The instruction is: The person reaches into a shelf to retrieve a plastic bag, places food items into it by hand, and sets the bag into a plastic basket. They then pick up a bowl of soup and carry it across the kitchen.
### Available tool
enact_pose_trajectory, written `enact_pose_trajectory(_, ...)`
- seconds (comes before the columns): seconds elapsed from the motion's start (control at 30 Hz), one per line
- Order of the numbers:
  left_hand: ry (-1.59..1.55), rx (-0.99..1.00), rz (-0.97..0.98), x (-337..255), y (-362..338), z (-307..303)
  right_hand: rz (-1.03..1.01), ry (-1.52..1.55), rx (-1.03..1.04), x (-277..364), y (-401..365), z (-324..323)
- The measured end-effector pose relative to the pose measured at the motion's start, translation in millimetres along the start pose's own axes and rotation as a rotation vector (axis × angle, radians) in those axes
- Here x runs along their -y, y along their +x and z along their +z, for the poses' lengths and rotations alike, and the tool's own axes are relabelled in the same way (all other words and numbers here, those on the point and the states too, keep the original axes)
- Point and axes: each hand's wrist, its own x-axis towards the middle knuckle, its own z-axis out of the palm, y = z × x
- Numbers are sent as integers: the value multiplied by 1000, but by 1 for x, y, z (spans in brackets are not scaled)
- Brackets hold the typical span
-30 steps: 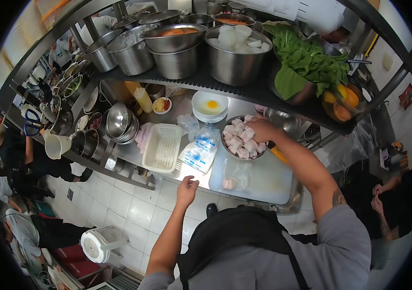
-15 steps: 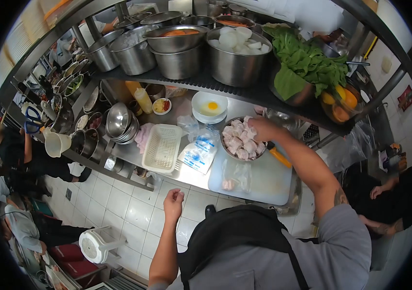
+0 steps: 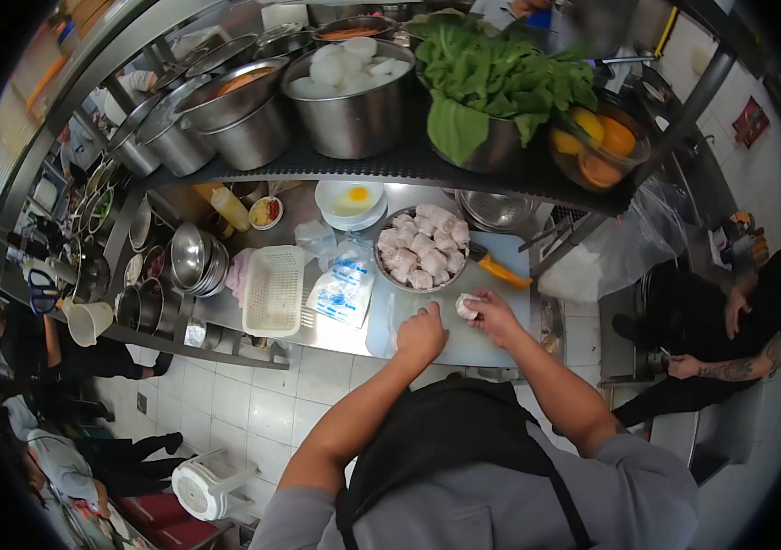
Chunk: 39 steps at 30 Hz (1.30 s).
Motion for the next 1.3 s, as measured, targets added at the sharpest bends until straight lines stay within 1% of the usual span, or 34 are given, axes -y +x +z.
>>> enact_pose_trajectory(0.03, 29, 35, -20, 0, 5, 4, 22, 33, 11, -13, -1, -3)
enact_pose_trajectory(0.13, -184, -139, -13, 7, -1, 5, 62, 159, 71, -37, 5, -5)
enact_pose_trajectory(0.2, -297, -144, -20, 10, -9, 0, 58, 166, 125, -45, 5, 0)
enact_pose_trajectory(0.23, -353, -152, -23, 11, -10, -4, 51, 167, 154, -43, 4, 6)
enact_pose_trajectory(0.33, -405, -312, 63, 18, -13, 5, 66, 18, 203, -31, 3, 24)
enact_pose_trajectory(0.43, -503, -258, -46, 21, -16, 2, 113, 211, 282, -26, 11, 30)
enact_pose_trajectory(0.53, -727, -229, -130, 32, -14, 11, 108, 521, 337, -19, 5, 43)
enact_pose_trajectory(0.63, -1197, -229, -192, 38, -9, 15, 96, 479, 432, -29, 19, 42)
enact_pose_trajectory(0.67, -1261, -228, -210, 40, -10, 13, 95, 377, 391, -33, 22, 42)
enact_pose_trajectory(0.77, -1293, -276, -197, 41, -10, 9, 79, 76, 279, -35, 23, 50)
enact_pose_trajectory(0.83, -1166, -335, -106, 43, -9, 13, 53, -115, 223, -36, 23, 55)
enact_pose_trajectory(0.87, -1103, -363, -60, 43, -8, 15, -7, -237, 236, -36, 23, 56)
enact_pose_trajectory(0.93, -870, -341, -6, 34, -12, 2, -130, -480, 256, -36, 25, 57)
enact_pose_trajectory(0.97, -754, -329, 21, 29, -15, -6, -223, -590, 239, -36, 27, 57)
enact_pose_trajectory(1.03, -505, -405, 208, 26, -19, -20, -407, -808, 201, -39, 32, 58)
enact_pose_trajectory(1.07, -379, -440, 300, 29, -21, -25, -396, -791, 195, -41, 35, 58)
enact_pose_trajectory(1.17, -678, -579, -154, 79, -19, -16, -348, -725, 169, -48, 46, 60)
enact_pose_trajectory(1.23, -618, -428, -463, 115, -13, -3, -287, -656, 135, -52, 45, 61)
enact_pose_trajectory(1.27, -695, -308, -503, 135, -6, 17, -291, -597, 165, -53, 44, 62)
enact_pose_trajectory(1.3, -746, -239, -491, 131, -8, 16, -293, -538, 196, -53, 43, 64)
